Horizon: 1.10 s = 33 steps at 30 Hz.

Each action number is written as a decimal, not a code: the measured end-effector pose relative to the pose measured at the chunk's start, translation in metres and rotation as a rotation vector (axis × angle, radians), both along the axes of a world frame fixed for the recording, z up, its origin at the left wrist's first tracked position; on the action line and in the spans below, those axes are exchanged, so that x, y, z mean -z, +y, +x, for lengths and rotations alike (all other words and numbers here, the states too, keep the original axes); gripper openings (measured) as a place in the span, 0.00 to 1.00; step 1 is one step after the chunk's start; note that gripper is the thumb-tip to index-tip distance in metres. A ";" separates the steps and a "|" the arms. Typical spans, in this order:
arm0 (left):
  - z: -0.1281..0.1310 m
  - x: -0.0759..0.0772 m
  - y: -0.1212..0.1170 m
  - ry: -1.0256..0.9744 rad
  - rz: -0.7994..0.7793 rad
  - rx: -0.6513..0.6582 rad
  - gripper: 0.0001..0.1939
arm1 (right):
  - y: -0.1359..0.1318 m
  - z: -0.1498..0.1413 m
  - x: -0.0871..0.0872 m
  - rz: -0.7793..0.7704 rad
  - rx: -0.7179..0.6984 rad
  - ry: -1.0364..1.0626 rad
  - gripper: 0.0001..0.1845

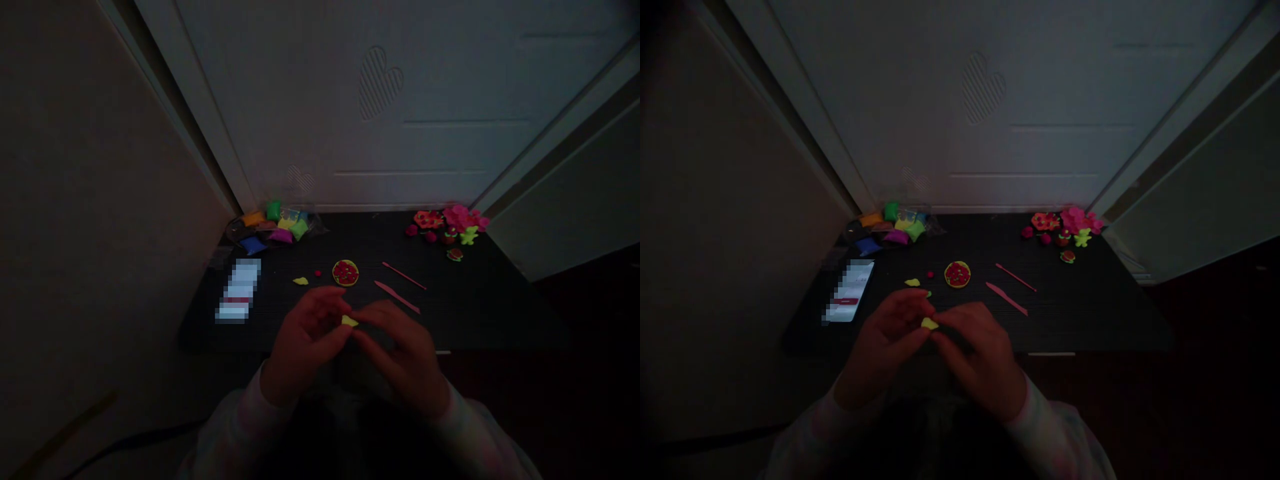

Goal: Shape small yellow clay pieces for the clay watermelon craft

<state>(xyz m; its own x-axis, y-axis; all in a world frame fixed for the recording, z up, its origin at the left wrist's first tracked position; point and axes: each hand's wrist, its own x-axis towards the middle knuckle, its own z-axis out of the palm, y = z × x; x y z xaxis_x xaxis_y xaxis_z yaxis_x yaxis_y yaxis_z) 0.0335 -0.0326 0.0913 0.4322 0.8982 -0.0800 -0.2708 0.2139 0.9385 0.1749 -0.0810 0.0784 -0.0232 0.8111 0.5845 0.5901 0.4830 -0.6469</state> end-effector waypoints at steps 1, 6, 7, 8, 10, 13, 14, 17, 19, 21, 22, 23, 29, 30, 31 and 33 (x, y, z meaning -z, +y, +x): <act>-0.001 0.000 0.001 0.002 0.008 0.012 0.19 | 0.000 0.001 0.000 0.003 -0.018 -0.007 0.11; -0.005 -0.001 0.004 0.019 -0.017 0.130 0.22 | 0.000 0.004 0.001 0.004 -0.037 -0.044 0.08; -0.005 -0.001 0.004 0.019 -0.025 0.141 0.22 | 0.000 0.004 0.001 0.006 -0.036 -0.049 0.08; -0.005 -0.001 0.004 0.022 -0.030 0.143 0.22 | 0.000 0.004 0.001 0.011 -0.036 -0.054 0.08; -0.004 0.000 0.004 0.033 -0.035 0.129 0.21 | 0.001 0.002 0.000 0.021 -0.030 -0.066 0.07; -0.002 0.001 0.004 0.042 -0.041 0.088 0.18 | 0.003 0.000 -0.001 0.036 -0.008 -0.081 0.06; -0.002 0.001 0.004 0.044 -0.041 0.077 0.18 | 0.003 -0.001 0.000 0.039 -0.001 -0.084 0.06; -0.001 0.001 0.004 0.057 -0.039 0.062 0.17 | 0.003 -0.002 0.001 0.046 0.016 -0.096 0.05; 0.000 0.002 0.004 0.069 -0.036 0.045 0.16 | 0.003 -0.002 0.001 0.040 0.020 -0.100 0.04; 0.000 0.003 0.004 0.073 -0.032 0.036 0.16 | 0.002 -0.003 0.001 0.031 0.014 -0.091 0.05; 0.000 0.004 0.004 0.070 -0.033 0.036 0.16 | 0.002 -0.003 0.001 0.024 0.008 -0.077 0.05; 0.000 0.004 0.005 0.063 -0.037 0.040 0.17 | 0.002 -0.003 0.000 0.013 0.003 -0.058 0.05; -0.001 0.007 0.006 0.006 -0.073 0.074 0.18 | 0.001 -0.003 -0.003 -0.076 -0.018 -0.011 0.06; -0.002 0.007 0.007 0.003 -0.077 0.086 0.18 | 0.001 -0.003 -0.002 -0.067 -0.021 -0.019 0.05; -0.002 0.007 0.007 0.002 -0.083 0.099 0.18 | 0.001 -0.002 -0.002 -0.057 -0.022 -0.026 0.05; -0.002 0.007 0.007 -0.006 -0.093 0.113 0.18 | 0.002 -0.002 -0.001 -0.041 -0.021 -0.033 0.05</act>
<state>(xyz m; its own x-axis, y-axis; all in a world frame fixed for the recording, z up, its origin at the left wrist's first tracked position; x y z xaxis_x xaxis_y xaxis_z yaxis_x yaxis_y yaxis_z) 0.0317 -0.0254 0.0843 0.5307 0.8327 -0.1580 -0.2452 0.3293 0.9118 0.1730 -0.0791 0.0792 -0.0591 0.8333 0.5496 0.6012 0.4693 -0.6468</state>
